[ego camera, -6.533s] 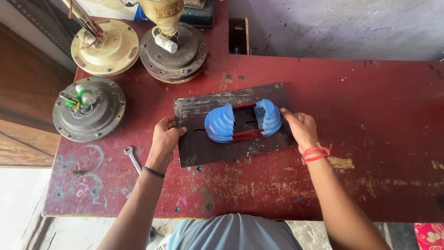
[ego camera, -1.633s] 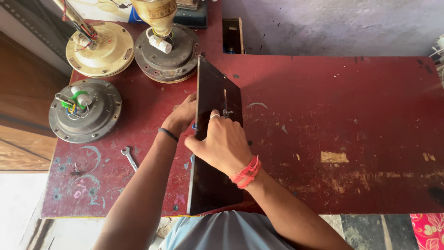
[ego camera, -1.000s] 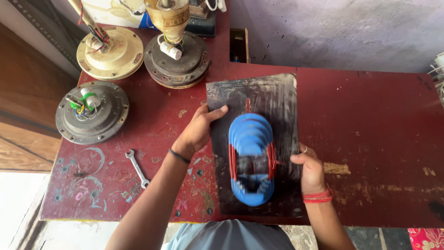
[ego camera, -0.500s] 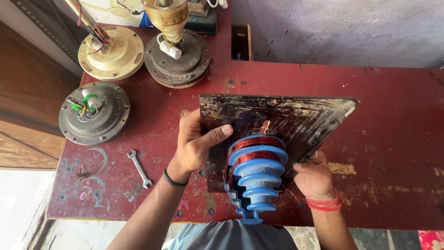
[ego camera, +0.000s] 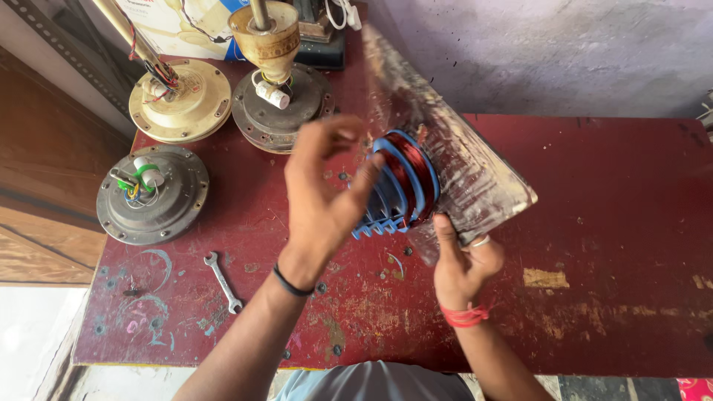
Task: The person winds a red insulated copper wire around a blue plastic bobbin mounted on a wooden jig. They use pliers to cut the wire and then remove the completed coil from the jig, placing the bobbin halves aside.
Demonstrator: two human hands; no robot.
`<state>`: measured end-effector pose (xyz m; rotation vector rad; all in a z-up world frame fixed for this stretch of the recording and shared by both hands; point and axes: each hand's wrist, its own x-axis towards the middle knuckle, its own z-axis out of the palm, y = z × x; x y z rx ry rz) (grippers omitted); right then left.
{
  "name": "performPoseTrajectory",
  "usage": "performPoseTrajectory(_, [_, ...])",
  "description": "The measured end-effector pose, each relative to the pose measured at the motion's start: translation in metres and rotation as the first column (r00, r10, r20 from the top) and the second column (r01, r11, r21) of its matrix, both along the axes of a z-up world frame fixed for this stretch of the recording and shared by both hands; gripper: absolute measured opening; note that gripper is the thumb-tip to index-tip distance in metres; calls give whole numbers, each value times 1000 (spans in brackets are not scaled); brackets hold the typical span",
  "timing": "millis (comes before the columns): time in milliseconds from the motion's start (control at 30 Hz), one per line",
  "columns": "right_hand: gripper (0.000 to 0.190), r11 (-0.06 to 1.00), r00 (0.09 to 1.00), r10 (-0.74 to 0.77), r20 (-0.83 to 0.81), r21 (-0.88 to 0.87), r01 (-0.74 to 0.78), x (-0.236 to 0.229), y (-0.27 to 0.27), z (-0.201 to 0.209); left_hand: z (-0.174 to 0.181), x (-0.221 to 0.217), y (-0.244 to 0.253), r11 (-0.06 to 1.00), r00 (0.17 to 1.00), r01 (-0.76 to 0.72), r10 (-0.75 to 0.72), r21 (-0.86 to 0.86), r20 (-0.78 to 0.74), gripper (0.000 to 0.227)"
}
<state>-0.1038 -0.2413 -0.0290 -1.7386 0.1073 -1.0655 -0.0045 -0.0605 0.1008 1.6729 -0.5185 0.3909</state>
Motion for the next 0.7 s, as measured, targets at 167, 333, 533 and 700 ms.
performPoseTrajectory(167, [12, 999, 1000, 6, 4, -41, -6, 1, 35, 9, -7, -17, -7, 976, 996, -28, 8, 214, 93, 47])
performPoseTrajectory(333, [26, 987, 992, 123, 15, 105, -124, 3, 50, 18, -7, -16, -8, 971, 996, -39, 18, 235, 90, 45])
performPoseTrajectory(533, [58, 904, 933, 353, 65, 232, -358, -1, 52, 25, -6, -13, -10, 967, 994, -33, 6, 251, 105, 41])
performPoseTrajectory(700, [70, 847, 880, 470, 63, 247, -471, -8, 43, 27, -7, -16, -13, 964, 986, -90, 51, 251, 159, 38])
